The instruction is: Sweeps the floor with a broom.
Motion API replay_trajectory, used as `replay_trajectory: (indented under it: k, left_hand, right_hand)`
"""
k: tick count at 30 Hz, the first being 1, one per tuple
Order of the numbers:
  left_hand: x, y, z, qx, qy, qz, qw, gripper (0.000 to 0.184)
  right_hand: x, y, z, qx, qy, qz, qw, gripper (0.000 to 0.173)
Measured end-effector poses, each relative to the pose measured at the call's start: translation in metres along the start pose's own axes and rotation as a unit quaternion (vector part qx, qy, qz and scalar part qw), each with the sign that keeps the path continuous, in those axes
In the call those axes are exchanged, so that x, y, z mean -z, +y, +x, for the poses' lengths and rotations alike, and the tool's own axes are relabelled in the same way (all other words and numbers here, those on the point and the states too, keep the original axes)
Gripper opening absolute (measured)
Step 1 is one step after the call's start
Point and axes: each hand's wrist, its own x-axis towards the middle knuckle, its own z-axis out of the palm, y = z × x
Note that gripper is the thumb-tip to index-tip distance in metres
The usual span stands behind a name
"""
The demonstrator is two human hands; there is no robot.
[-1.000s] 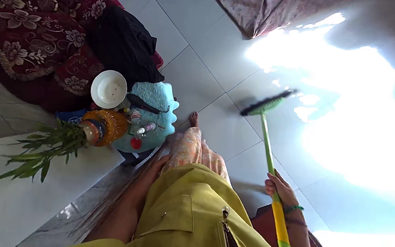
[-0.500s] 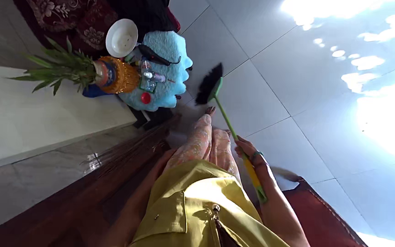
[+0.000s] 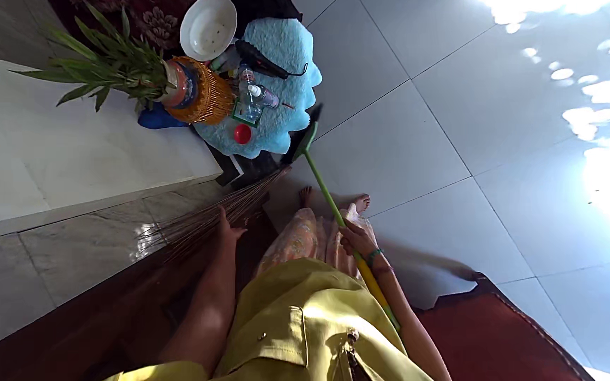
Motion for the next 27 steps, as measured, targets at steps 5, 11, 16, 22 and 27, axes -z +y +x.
replay_trajectory:
  k: [5, 11, 16, 22, 27]
  left_hand:
    - [-0.009, 0.036, 0.057, -0.026, 0.007, -0.179, 0.984, 0.082]
    - [-0.005, 0.015, 0.069, -0.083, 0.046, -0.118, 0.989, 0.050]
    - [0.029, -0.030, 0.002, -0.153, 0.018, -0.030, 0.988, 0.054]
    - [0.087, -0.095, -0.041, -0.156, 0.044, -0.057, 0.985, 0.054]
    - [0.122, -0.146, -0.062, -0.178, 0.058, -0.041, 0.981, 0.051]
  right_hand:
    - [0.018, 0.020, 0.013, -0.061, 0.095, -0.055, 0.992, 0.055]
    - [0.008, 0.059, -0.085, -0.033, 0.225, -0.036, 0.973, 0.058]
    - [-0.014, 0.060, -0.141, -0.001, 0.145, 0.023, 0.989, 0.058]
    - [-0.062, 0.049, -0.010, 0.008, -0.026, -0.103, 0.994, 0.056]
    - [-0.027, 0.076, 0.041, -0.032, 0.033, -0.209, 0.977, 0.053]
